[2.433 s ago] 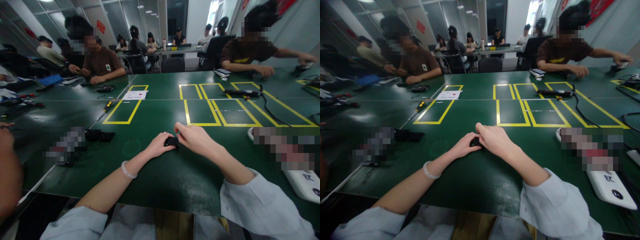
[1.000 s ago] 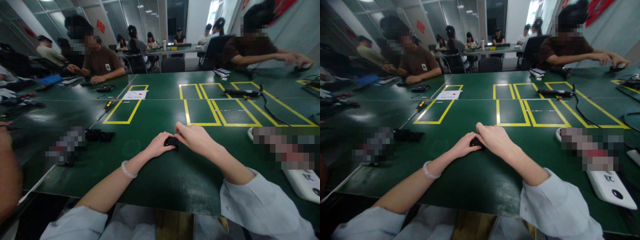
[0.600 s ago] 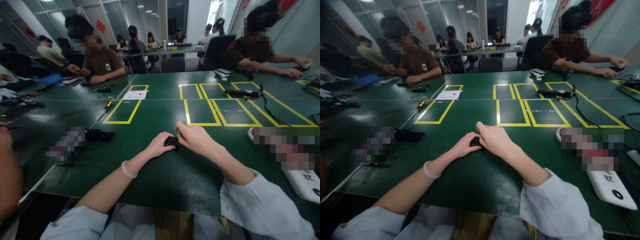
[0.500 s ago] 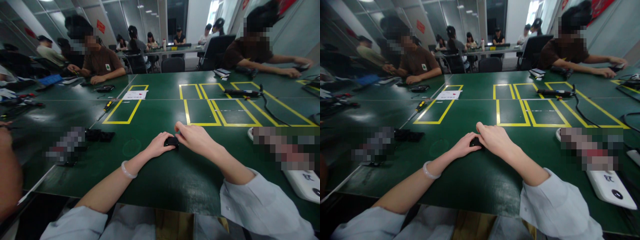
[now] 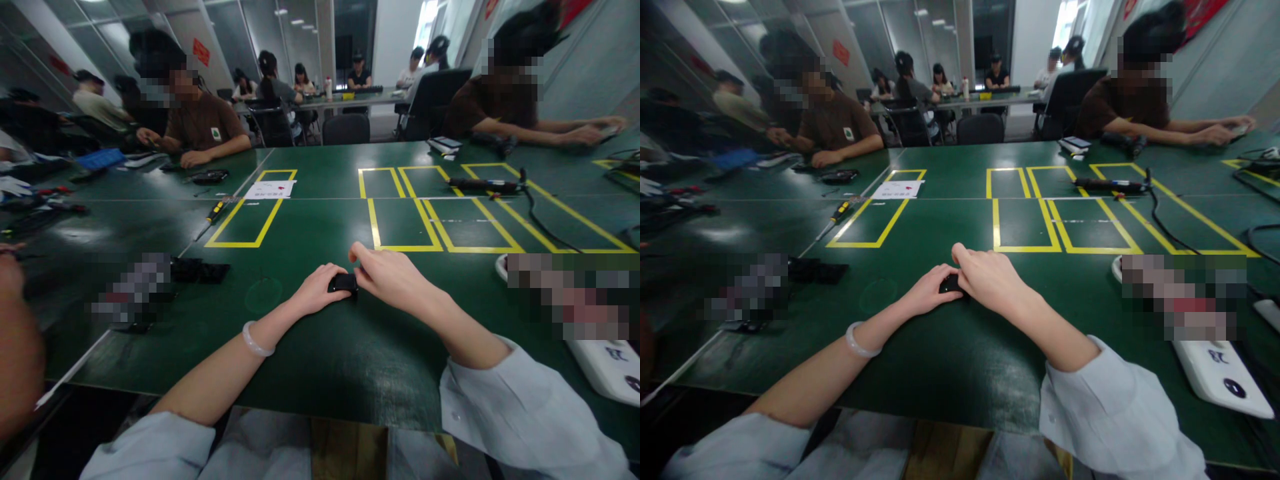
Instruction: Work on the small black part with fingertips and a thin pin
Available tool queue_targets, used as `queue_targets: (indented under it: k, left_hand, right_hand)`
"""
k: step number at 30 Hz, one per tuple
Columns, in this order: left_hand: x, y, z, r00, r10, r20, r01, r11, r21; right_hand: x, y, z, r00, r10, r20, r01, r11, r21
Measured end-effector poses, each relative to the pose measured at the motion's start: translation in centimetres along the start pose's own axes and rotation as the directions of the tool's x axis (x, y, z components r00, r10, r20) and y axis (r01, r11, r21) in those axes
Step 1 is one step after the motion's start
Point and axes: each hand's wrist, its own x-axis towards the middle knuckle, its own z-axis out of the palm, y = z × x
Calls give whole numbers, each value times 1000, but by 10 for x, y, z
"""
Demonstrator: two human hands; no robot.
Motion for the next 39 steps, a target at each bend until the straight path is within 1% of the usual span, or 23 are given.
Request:
queue_targets:
  k: [4, 9, 18, 27, 34, 39]
  left_hand:
    - [0, -1, 1, 1000, -2, 3, 2, 1000, 10]
    - [0, 0, 1, 1000, -4, 2, 4, 1000, 11]
    - [0, 1, -1, 1000, -10, 10, 10, 1000, -5]
    - [0, -1, 0, 1000, 4, -2, -4, 1000, 2]
    - [0, 0, 1, 1000, -10, 2, 10, 1000, 3]
    - [-1, 0, 0, 1000, 3, -4, -3, 1000, 3]
  right_hand:
    - [0, -1, 0, 1000, 10, -9, -9, 1000, 12]
    - [2, -1, 1, 1000, 27, 12, -26, 1000, -8]
    - [1, 0, 0, 999, 20, 27, -20, 1000, -13]
    - [1, -1, 0, 1000, 12, -3, -12, 1000, 17]
    - [2, -1, 0, 999, 24, 32, -23, 999, -37]
    - [1, -1, -1, 999, 29, 35, -27, 999, -36]
